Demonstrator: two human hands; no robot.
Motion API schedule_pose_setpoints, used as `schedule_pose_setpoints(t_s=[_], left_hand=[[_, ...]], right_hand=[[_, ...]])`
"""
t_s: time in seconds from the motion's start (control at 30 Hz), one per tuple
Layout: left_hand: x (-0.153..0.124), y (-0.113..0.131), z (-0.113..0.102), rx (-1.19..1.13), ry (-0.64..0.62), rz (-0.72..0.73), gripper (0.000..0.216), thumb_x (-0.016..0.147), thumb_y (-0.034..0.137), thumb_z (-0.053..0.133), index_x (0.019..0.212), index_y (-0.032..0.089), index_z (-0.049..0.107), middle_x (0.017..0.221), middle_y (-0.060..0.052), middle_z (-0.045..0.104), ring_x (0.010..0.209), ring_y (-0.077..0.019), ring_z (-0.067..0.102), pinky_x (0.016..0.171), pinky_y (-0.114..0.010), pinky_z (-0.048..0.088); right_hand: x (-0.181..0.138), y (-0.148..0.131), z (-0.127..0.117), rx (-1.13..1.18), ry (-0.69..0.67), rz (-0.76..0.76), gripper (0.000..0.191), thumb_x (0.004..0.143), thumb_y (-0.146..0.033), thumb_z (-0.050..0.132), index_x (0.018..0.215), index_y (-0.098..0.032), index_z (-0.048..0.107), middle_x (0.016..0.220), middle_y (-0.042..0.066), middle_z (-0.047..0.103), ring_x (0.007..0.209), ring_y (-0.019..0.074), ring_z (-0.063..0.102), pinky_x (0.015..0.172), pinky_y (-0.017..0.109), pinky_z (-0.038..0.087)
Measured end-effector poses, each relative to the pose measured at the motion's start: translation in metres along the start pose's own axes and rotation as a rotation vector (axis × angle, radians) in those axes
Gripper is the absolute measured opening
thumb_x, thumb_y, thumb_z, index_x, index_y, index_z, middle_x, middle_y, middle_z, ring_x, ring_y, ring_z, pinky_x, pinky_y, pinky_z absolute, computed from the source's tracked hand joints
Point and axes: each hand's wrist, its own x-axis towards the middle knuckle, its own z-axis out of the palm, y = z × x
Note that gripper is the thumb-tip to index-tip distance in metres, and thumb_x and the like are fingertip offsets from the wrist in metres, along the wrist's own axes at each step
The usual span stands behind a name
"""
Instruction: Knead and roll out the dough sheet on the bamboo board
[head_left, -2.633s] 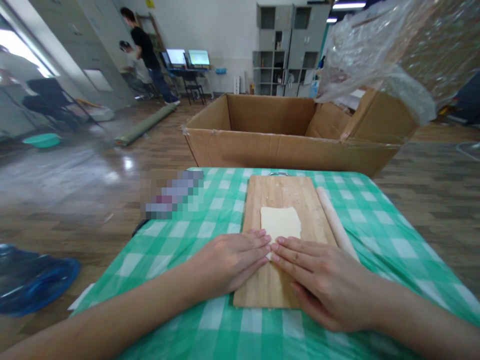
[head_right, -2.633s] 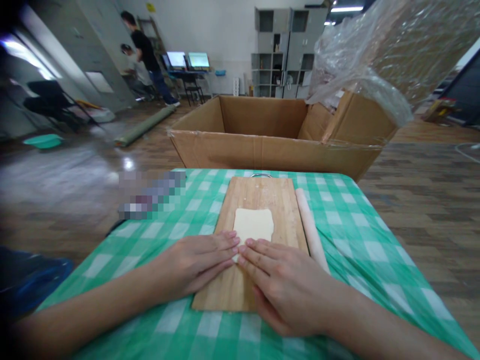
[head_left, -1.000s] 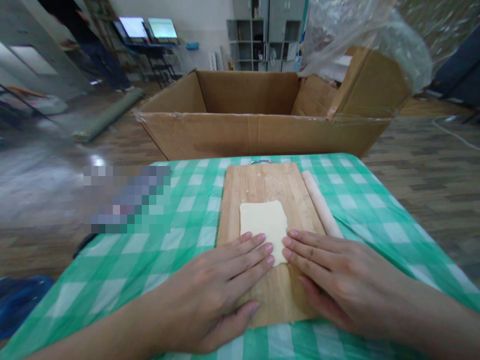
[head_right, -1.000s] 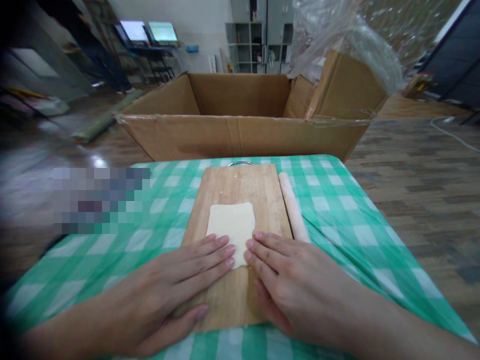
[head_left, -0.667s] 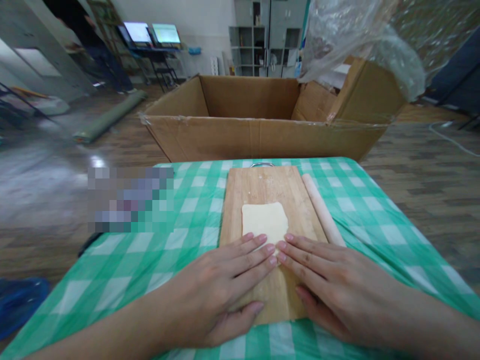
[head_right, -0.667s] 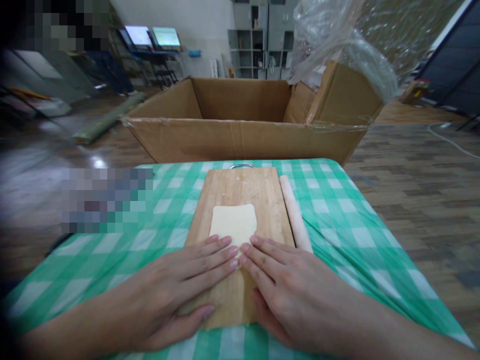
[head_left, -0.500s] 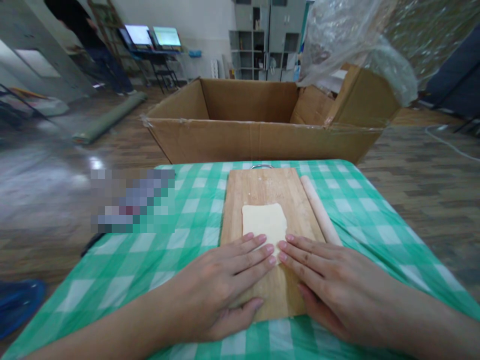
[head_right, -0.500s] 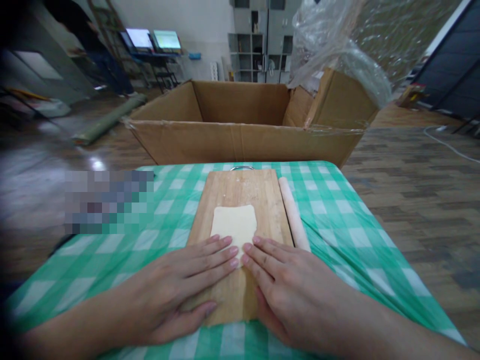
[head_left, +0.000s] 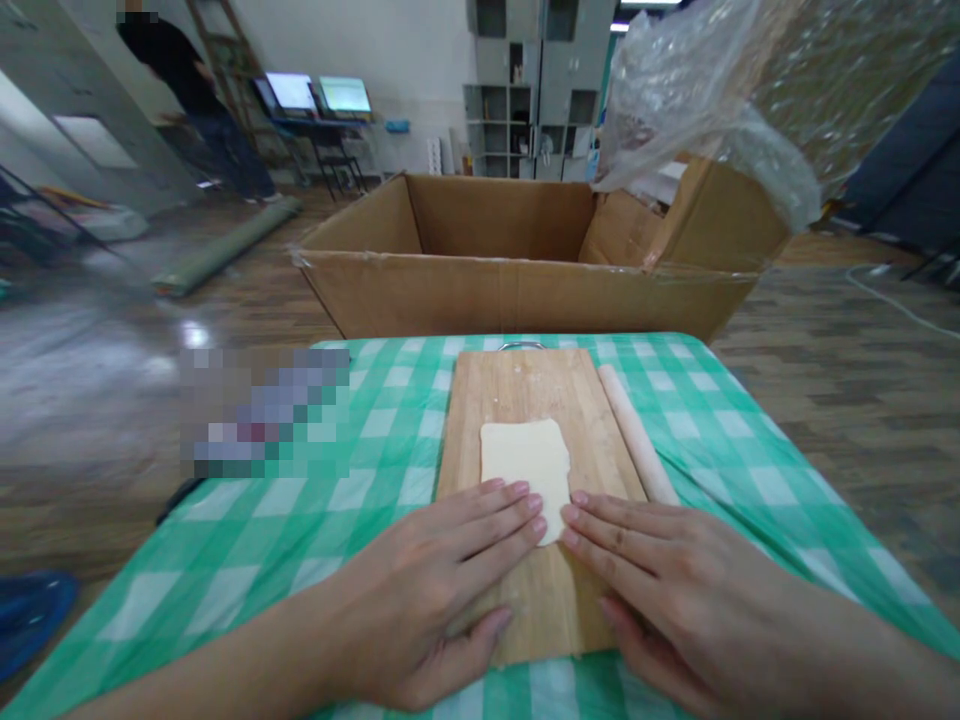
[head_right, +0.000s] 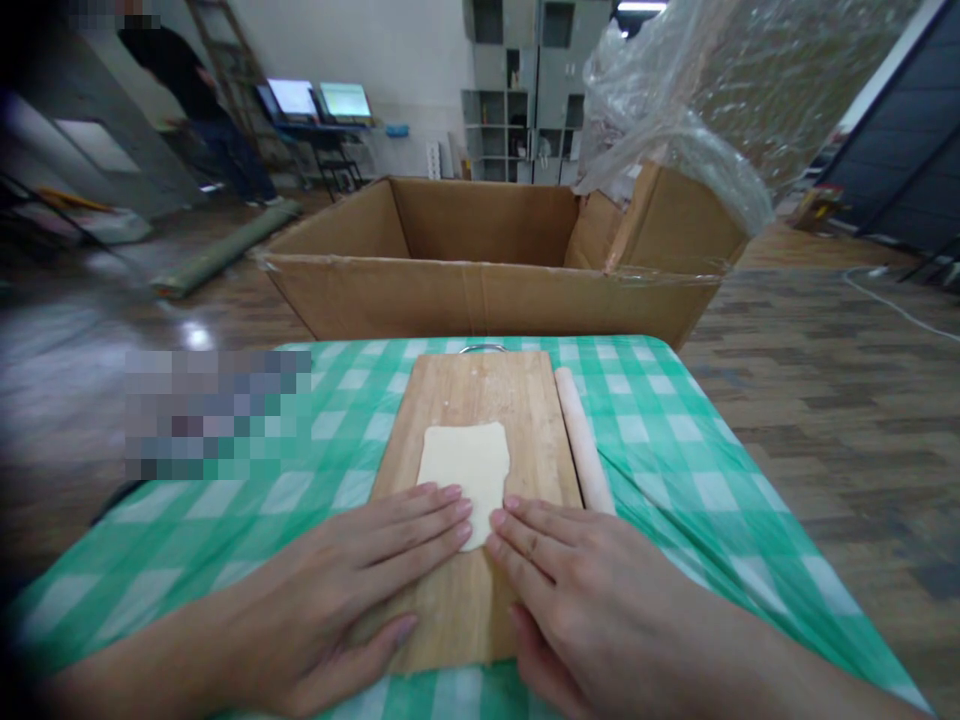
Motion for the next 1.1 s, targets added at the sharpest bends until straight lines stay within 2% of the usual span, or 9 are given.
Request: schedule_pose_setpoints(t_s=[0.2, 0.37, 0.57, 0.67, 0.77, 0.83, 0.93, 1.03, 1.1], left_hand=[[0.005, 0.003, -0.002, 0.031, 0.036, -0.010, 0.059, 0.090, 0.019, 0.059, 0.147, 0.006, 0.051, 0.149, -0.018, 0.059, 0.145, -0.0286, 0.050, 0.119, -0.044, 0.046], [0.001, 0.010, 0.000, 0.047, 0.077, -0.003, 0.062, 0.087, 0.018, 0.058, 0.147, 0.004, 0.049, 0.142, -0.021, 0.064, 0.138, -0.0304, 0.058, 0.115, -0.044, 0.051], [-0.003, 0.006, -0.001, -0.062, 0.114, 0.096, 0.063, 0.087, 0.019, 0.056, 0.149, 0.007, 0.046, 0.138, -0.017, 0.067, 0.134, -0.0253, 0.061, 0.115, -0.038, 0.050], [-0.003, -0.005, -0.002, -0.071, 0.084, 0.094, 0.069, 0.088, 0.022, 0.056, 0.154, 0.010, 0.041, 0.148, -0.017, 0.060, 0.145, -0.0281, 0.050, 0.121, -0.047, 0.043], [-0.004, -0.016, -0.001, -0.009, 0.007, -0.046, 0.069, 0.091, 0.027, 0.057, 0.157, 0.013, 0.040, 0.160, -0.018, 0.046, 0.153, -0.0355, 0.035, 0.121, -0.061, 0.037], [-0.005, -0.017, -0.001, 0.028, -0.041, -0.107, 0.068, 0.093, 0.034, 0.059, 0.156, 0.014, 0.042, 0.163, -0.019, 0.042, 0.154, -0.0385, 0.033, 0.119, -0.063, 0.039], [-0.003, -0.005, -0.003, 0.126, -0.020, -0.127, 0.063, 0.094, 0.038, 0.060, 0.150, 0.011, 0.050, 0.153, -0.022, 0.053, 0.142, -0.0409, 0.050, 0.108, -0.060, 0.052], [0.001, 0.014, -0.007, 0.219, 0.074, -0.114, 0.049, 0.094, 0.033, 0.059, 0.134, 0.006, 0.062, 0.128, -0.024, 0.070, 0.111, -0.0383, 0.070, 0.088, -0.054, 0.063], [0.004, 0.021, -0.009, 0.202, 0.133, -0.098, 0.040, 0.092, 0.028, 0.059, 0.123, 0.005, 0.068, 0.111, -0.021, 0.076, 0.096, -0.0340, 0.073, 0.082, -0.051, 0.064]], right_hand=[[0.002, -0.004, -0.007, 0.063, -0.027, 0.047, 0.050, 0.097, -0.029, 0.056, 0.140, -0.007, 0.064, 0.147, 0.017, 0.060, 0.136, 0.0264, 0.059, 0.121, 0.040, 0.041], [0.002, 0.000, 0.006, 0.057, 0.093, 0.113, 0.048, 0.097, -0.024, 0.057, 0.144, -0.014, 0.062, 0.148, 0.012, 0.061, 0.138, 0.0240, 0.057, 0.120, 0.040, 0.043], [0.003, 0.008, 0.023, -0.038, 0.208, 0.158, 0.046, 0.101, -0.022, 0.055, 0.145, -0.010, 0.060, 0.147, 0.015, 0.061, 0.137, 0.0256, 0.058, 0.117, 0.044, 0.047], [0.003, 0.007, 0.024, -0.040, 0.227, 0.159, 0.045, 0.102, -0.026, 0.055, 0.143, -0.011, 0.062, 0.145, 0.015, 0.063, 0.136, 0.0279, 0.059, 0.115, 0.047, 0.049], [0.004, 0.002, 0.024, -0.008, 0.260, 0.100, 0.041, 0.102, -0.026, 0.054, 0.139, -0.012, 0.066, 0.140, 0.012, 0.068, 0.132, 0.0272, 0.062, 0.115, 0.045, 0.050], [0.004, -0.001, 0.024, 0.004, 0.267, 0.077, 0.041, 0.102, -0.027, 0.055, 0.138, -0.013, 0.067, 0.138, 0.011, 0.069, 0.131, 0.0269, 0.063, 0.114, 0.044, 0.051], [0.003, -0.004, 0.027, -0.018, 0.269, 0.099, 0.042, 0.101, -0.027, 0.056, 0.139, -0.013, 0.066, 0.140, 0.012, 0.068, 0.132, 0.0278, 0.062, 0.115, 0.045, 0.050], [0.003, -0.004, 0.028, -0.034, 0.270, 0.121, 0.042, 0.101, -0.027, 0.056, 0.140, -0.012, 0.066, 0.140, 0.013, 0.067, 0.134, 0.0288, 0.061, 0.116, 0.046, 0.049], [0.004, -0.004, 0.028, -0.041, 0.267, 0.126, 0.042, 0.101, -0.027, 0.056, 0.139, -0.012, 0.066, 0.139, 0.014, 0.068, 0.133, 0.0296, 0.061, 0.115, 0.047, 0.050]])
